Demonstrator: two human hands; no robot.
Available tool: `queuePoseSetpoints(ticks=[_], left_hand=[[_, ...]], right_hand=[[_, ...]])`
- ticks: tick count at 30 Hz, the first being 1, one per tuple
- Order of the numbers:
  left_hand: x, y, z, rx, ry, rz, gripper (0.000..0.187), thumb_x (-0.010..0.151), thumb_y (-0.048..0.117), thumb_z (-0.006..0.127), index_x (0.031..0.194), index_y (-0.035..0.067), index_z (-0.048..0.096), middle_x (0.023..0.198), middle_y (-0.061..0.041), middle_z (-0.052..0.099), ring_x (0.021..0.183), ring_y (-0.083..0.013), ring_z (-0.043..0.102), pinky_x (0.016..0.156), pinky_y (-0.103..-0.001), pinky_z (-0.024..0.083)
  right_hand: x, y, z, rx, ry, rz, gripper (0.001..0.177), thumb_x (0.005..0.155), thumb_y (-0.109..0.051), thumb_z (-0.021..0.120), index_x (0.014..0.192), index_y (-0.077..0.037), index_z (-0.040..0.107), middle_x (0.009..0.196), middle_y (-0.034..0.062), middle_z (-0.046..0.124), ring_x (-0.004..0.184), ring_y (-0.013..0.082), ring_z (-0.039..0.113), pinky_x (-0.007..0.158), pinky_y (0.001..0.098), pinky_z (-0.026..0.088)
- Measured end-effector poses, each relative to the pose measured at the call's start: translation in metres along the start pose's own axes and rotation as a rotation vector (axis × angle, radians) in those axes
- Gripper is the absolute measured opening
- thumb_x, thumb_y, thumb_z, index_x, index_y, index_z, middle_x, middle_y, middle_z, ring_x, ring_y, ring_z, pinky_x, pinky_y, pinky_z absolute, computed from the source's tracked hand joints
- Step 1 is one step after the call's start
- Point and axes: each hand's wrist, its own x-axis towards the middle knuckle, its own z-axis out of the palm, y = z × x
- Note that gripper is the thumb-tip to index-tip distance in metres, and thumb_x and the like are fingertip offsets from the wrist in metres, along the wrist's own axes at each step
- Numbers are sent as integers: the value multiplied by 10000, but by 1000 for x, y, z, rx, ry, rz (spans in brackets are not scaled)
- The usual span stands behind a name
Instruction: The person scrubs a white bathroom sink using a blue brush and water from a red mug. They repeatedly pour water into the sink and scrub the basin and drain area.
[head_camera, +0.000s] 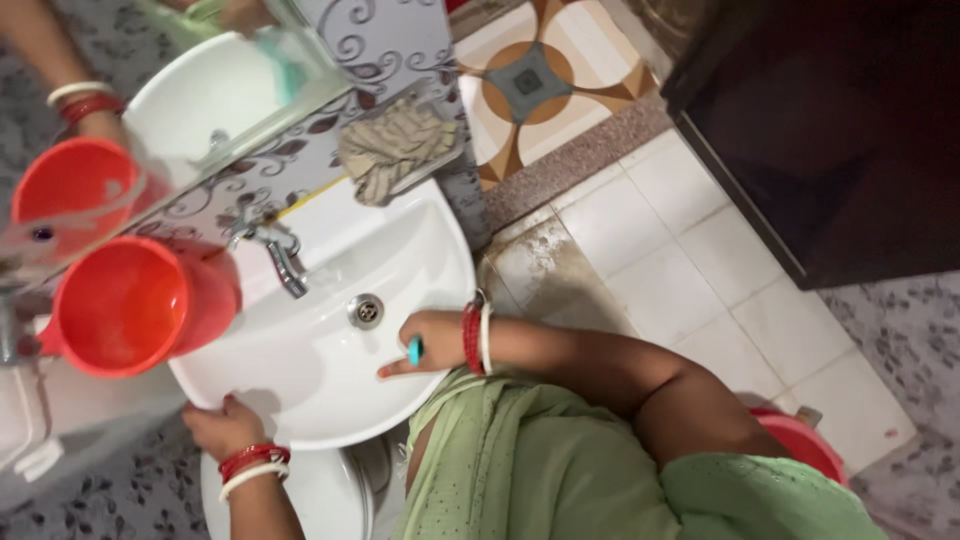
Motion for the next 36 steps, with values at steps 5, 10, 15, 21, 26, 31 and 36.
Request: queuePoseSetpoints(ticks=[5,10,15,21,26,31,36], left_hand=[[-4,7,0,-3,38,51,390,973,13,658,1317,-101,515,1170,-287,687,1050,-409,712,925,-445,544],[-9,13,-1,-10,16,-2,427,965,41,667,1339,-80,499,1147,-268,696,1027,-399,712,916,-439,539],[-14,24,-5,-47,20,-15,420,968,37,667,1341,-67,506,1178,-262,689,1046,-388,705,915,-431,534],[-13,29,-4,-101,14,2,432,962,22,643,1355,-71,491,1196,-268,687,1091,-376,704,962,-426,528],[-3,-6,1,-72,27,142,377,955,-24,656,1296,-84,506,1230,-274,679,1137,-388,690,1003,-427,514],[11,-42,2,-192,-43,232,380,993,-110,615,1323,-123,426,1381,-284,603,1303,-359,658,1136,-400,479],[18,-39,-6,-40,-59,85,444,997,-68,628,1384,-90,411,1391,-234,592,1269,-294,667,1084,-362,540]], right_hand=[[2,25,-15,-332,488,-274,603,830,-586,763,597,-67,564,655,137,591,592,323,562,582,441,484],[3,16,38,235,-118,-165,664,859,-584,772,643,-12,514,594,147,492,564,292,497,581,408,446],[8,21,18,68,-77,-190,631,859,-598,729,659,-17,584,631,152,560,595,303,582,609,424,491],[-3,9,-40,-369,47,19,596,866,-586,690,702,-16,642,802,176,653,765,386,659,714,483,525],[-2,-2,-8,-333,-28,-19,592,840,-614,713,794,-25,665,895,195,659,851,404,662,777,480,531],[-3,18,14,-262,-15,-57,594,845,-628,719,822,-38,650,916,189,657,836,408,657,751,494,527],[-5,22,10,-132,99,-48,597,847,-633,722,763,-50,620,862,151,642,789,373,652,722,475,523]])
